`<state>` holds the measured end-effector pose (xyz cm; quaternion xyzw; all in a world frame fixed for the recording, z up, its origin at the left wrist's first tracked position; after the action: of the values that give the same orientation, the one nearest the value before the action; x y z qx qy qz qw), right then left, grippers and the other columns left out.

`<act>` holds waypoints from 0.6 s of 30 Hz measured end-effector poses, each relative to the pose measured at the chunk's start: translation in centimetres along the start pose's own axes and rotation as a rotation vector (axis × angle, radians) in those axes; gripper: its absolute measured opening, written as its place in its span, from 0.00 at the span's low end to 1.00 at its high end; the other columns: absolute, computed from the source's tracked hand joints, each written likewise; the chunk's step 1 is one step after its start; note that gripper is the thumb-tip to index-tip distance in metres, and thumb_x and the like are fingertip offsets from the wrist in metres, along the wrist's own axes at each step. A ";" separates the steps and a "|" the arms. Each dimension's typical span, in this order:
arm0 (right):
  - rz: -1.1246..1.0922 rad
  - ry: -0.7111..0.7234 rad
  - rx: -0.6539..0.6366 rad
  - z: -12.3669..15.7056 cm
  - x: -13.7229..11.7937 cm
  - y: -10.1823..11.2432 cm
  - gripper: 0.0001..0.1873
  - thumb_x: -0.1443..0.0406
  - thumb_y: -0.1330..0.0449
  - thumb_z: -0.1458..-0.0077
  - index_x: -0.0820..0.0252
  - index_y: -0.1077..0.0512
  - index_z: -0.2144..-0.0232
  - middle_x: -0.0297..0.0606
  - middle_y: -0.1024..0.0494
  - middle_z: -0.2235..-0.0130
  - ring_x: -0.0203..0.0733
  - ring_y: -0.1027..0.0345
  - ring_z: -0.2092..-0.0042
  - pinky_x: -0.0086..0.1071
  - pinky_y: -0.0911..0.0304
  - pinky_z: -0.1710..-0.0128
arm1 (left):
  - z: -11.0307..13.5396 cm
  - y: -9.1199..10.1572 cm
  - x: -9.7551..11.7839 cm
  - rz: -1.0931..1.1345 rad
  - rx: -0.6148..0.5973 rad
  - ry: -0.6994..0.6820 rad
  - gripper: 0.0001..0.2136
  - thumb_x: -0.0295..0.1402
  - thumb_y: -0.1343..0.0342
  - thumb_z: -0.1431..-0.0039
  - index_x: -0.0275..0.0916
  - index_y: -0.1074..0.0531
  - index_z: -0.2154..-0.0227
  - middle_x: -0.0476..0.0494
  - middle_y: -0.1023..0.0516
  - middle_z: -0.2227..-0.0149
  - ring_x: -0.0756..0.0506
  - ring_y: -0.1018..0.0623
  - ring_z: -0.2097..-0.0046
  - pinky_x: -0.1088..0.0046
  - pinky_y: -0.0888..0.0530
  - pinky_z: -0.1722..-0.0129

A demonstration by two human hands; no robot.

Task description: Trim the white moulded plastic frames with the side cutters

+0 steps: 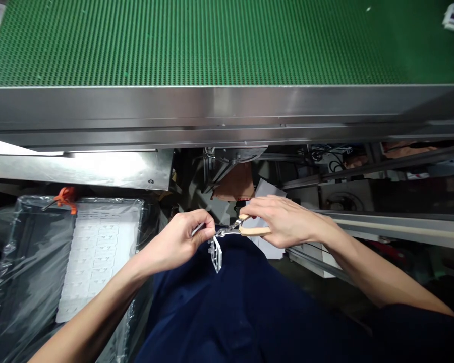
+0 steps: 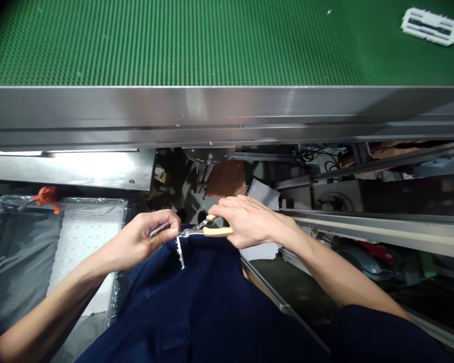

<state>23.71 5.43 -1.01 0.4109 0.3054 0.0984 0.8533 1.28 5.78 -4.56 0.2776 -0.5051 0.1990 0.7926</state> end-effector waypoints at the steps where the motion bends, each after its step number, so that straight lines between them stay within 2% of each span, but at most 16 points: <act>1: 0.009 0.014 -0.007 -0.1 0.0 0.1 0.16 0.63 0.43 0.51 0.57 0.33 0.57 0.38 0.30 0.65 0.40 0.37 0.64 0.31 0.46 0.66 | 0.0 0.0 0.1 -0.005 -0.002 0.000 0.10 0.35 0.54 0.38 0.38 0.37 0.73 0.52 0.35 0.73 0.50 0.37 0.71 0.74 0.39 0.71; 6: 0.073 0.088 -0.028 -0.5 0.1 1.0 0.15 0.68 0.45 0.53 0.57 0.32 0.60 0.36 0.30 0.68 0.38 0.38 0.66 0.30 0.49 0.69 | -0.2 0.0 0.3 -0.022 -0.013 0.001 0.09 0.34 0.54 0.39 0.38 0.37 0.74 0.52 0.34 0.73 0.50 0.36 0.71 0.74 0.39 0.71; 11: 0.116 0.143 -0.069 -1.3 0.1 2.1 0.09 0.71 0.46 0.57 0.57 0.33 0.70 0.32 0.33 0.74 0.35 0.42 0.73 0.29 0.56 0.75 | -0.2 -0.2 0.2 0.002 -0.025 0.022 0.08 0.32 0.53 0.40 0.38 0.36 0.74 0.52 0.34 0.73 0.50 0.35 0.70 0.74 0.39 0.71; 15: 0.083 0.155 -0.120 -2.4 0.7 2.4 0.05 0.72 0.47 0.59 0.58 0.36 0.76 0.29 0.36 0.79 0.31 0.48 0.77 0.29 0.58 0.76 | -0.1 -0.2 -0.1 0.039 -0.040 0.039 0.08 0.34 0.52 0.40 0.38 0.37 0.74 0.52 0.35 0.74 0.50 0.37 0.72 0.74 0.39 0.72; 18: -0.005 0.133 -0.131 -2.5 1.4 1.7 0.04 0.72 0.47 0.59 0.59 0.38 0.78 0.27 0.39 0.82 0.29 0.52 0.79 0.28 0.58 0.77 | -0.4 -0.3 -0.8 0.110 -0.030 0.053 0.09 0.36 0.52 0.40 0.37 0.36 0.74 0.52 0.35 0.73 0.50 0.37 0.71 0.74 0.39 0.72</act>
<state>23.45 8.73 -1.48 0.3459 0.3551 0.1432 0.8566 1.36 5.78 -5.45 0.2320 -0.5012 0.2417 0.7978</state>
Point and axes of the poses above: each hand's wrist, its own z-axis away from the middle knuckle, its own y-axis out of the back of the hand, x = y × z, the point moved 2 cm from there along -z, towards the middle knuckle
